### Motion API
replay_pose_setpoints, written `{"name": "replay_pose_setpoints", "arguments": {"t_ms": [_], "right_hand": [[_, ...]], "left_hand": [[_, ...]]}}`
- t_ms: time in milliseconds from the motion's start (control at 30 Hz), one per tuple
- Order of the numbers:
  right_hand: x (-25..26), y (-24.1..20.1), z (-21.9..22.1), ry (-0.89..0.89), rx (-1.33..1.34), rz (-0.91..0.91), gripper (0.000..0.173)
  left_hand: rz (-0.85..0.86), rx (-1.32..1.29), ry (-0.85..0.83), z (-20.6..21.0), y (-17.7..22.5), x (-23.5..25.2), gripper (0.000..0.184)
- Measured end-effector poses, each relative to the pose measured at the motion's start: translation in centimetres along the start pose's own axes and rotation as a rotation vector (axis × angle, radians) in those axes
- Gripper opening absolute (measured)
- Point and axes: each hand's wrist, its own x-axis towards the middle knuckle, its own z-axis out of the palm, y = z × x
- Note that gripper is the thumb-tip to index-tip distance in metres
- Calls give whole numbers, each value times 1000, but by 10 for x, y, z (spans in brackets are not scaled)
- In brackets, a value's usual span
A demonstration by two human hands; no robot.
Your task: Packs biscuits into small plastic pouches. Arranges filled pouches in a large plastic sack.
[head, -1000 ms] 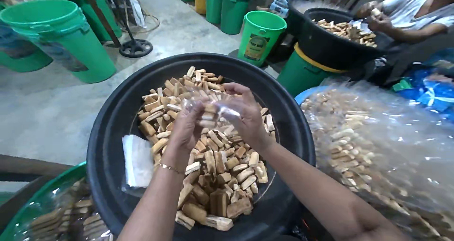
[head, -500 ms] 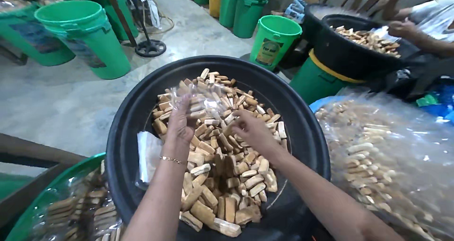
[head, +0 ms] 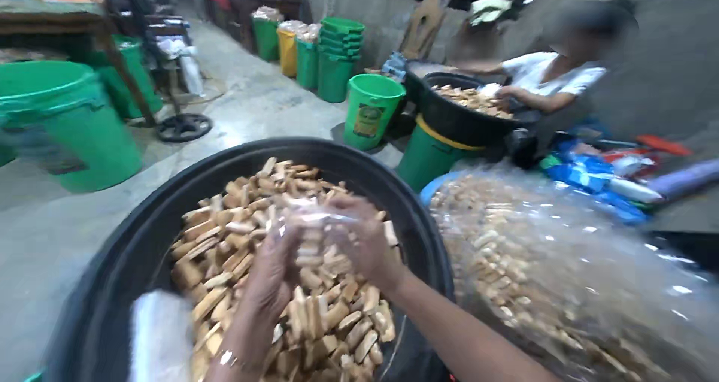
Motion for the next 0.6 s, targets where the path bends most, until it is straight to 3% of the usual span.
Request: {"name": "replay_pose_setpoints", "arguments": {"t_ms": [200, 367, 600], "right_hand": [[4, -26, -21, -327, -52, 136, 41], [-5, -12, -6, -276, -88, -6, 39], [-4, -7, 14, -278, -90, 42, 42]], "left_hand": [[-17, 92, -88, -10, -6, 3, 28], [-4, 125, -116, -14, 0, 10, 36], [13, 116, 20, -14, 2, 14, 37]]}}
